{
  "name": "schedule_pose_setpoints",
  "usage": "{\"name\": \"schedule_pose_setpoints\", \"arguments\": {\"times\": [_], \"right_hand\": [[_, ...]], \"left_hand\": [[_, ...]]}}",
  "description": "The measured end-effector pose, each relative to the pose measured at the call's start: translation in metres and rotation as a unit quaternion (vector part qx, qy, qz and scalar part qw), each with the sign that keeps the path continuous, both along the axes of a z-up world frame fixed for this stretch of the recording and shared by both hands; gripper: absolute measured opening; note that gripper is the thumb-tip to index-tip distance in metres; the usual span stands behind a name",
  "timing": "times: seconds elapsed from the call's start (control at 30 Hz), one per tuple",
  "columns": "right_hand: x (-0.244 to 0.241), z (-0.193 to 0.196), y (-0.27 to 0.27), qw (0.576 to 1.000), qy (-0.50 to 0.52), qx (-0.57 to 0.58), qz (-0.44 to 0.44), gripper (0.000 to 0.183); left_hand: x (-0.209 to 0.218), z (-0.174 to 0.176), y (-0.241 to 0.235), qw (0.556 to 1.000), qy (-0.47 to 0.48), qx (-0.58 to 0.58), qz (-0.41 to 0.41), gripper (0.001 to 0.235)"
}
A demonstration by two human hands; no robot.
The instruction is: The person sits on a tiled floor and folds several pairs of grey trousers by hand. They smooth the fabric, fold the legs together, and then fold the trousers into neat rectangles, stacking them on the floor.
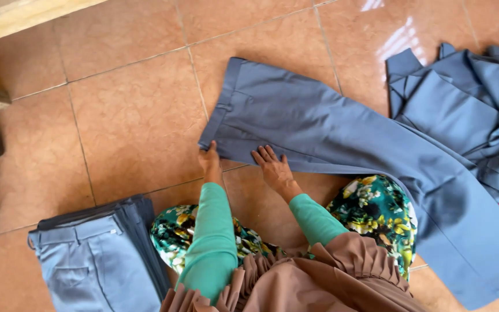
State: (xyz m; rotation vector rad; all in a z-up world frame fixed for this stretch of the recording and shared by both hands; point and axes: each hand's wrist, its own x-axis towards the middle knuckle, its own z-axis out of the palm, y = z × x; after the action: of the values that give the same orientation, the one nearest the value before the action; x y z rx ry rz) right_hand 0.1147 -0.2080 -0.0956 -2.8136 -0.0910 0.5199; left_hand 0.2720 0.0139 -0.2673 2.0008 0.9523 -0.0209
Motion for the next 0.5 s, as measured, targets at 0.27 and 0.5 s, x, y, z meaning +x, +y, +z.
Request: {"name": "schedule_pose_setpoints", "arguments": {"times": [0.27, 0.5], "right_hand": [[-0.015, -0.002, 0.016, 0.997, -0.003, -0.047, 0.062, 0.073], [-0.002, -0.014, 0.022, 0.999, 0.014, -0.004, 0.052, 0.065]], "left_hand": [[-0.011, 0.038, 0.121, 0.981, -0.098, -0.076, 0.149, 0.040], [-0.090, 0.118, 0.064, 0.933, -0.106, -0.193, 0.283, 0.075]]}}
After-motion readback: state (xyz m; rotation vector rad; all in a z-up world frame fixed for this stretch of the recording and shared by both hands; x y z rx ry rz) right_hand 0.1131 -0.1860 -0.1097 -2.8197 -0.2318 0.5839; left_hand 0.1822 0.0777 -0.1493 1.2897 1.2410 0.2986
